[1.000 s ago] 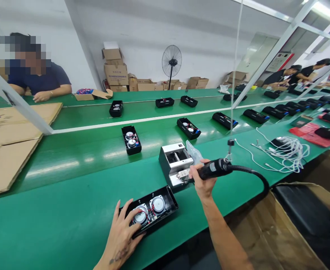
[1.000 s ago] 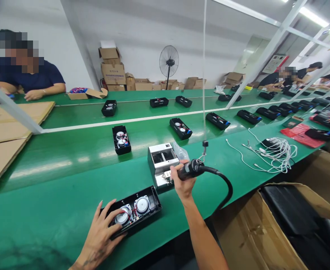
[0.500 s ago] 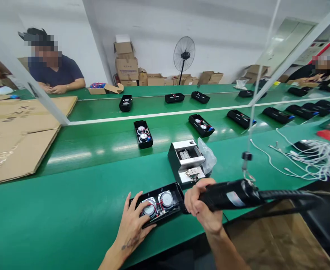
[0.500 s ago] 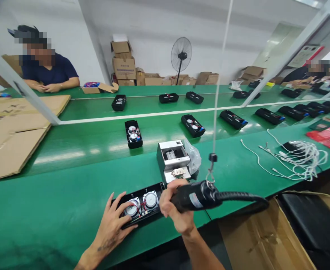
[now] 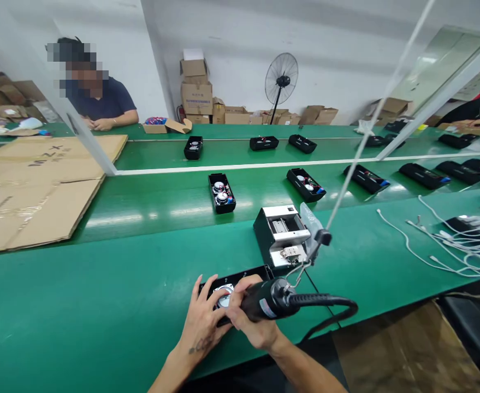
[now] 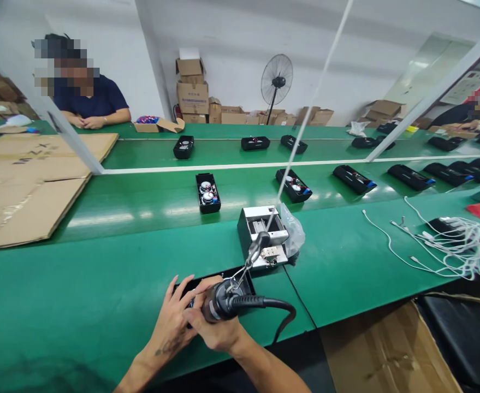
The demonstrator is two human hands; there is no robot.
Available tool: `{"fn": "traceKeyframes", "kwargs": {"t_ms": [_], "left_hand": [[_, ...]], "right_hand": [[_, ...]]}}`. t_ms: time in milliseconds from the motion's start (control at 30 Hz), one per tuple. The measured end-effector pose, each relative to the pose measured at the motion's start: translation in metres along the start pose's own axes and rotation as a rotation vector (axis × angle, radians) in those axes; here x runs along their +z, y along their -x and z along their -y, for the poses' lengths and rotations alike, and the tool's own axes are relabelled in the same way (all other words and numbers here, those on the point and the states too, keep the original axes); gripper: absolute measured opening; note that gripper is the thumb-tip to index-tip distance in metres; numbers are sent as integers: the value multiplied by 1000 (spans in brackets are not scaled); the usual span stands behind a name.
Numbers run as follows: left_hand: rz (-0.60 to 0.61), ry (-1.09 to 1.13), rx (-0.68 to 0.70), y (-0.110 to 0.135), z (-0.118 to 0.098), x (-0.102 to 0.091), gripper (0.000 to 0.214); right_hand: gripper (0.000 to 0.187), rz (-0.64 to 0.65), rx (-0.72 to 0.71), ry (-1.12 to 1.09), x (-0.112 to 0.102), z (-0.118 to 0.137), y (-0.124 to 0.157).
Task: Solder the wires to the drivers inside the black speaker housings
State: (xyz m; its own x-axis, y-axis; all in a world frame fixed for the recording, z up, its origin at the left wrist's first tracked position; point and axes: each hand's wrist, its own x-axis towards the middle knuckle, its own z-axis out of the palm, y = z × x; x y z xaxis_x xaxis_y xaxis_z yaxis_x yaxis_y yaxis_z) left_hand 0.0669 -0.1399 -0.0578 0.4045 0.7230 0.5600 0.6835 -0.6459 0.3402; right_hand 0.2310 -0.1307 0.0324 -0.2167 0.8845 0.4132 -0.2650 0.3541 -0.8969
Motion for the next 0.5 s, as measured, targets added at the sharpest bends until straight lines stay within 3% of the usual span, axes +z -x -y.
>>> {"fn": "traceKeyframes", "kwargs": {"t_ms": [300, 400, 500], "left_hand": [[45, -26, -34, 10, 1, 10, 19], [46, -25, -29, 12, 0, 11, 25], [28, -32, -30, 11, -1, 10, 26]], "right_hand": [[28, -9, -66, 222, 1, 8, 4], [22, 27, -42, 260, 4, 9, 9], [18, -17, 11, 267, 9, 5, 16]]}}
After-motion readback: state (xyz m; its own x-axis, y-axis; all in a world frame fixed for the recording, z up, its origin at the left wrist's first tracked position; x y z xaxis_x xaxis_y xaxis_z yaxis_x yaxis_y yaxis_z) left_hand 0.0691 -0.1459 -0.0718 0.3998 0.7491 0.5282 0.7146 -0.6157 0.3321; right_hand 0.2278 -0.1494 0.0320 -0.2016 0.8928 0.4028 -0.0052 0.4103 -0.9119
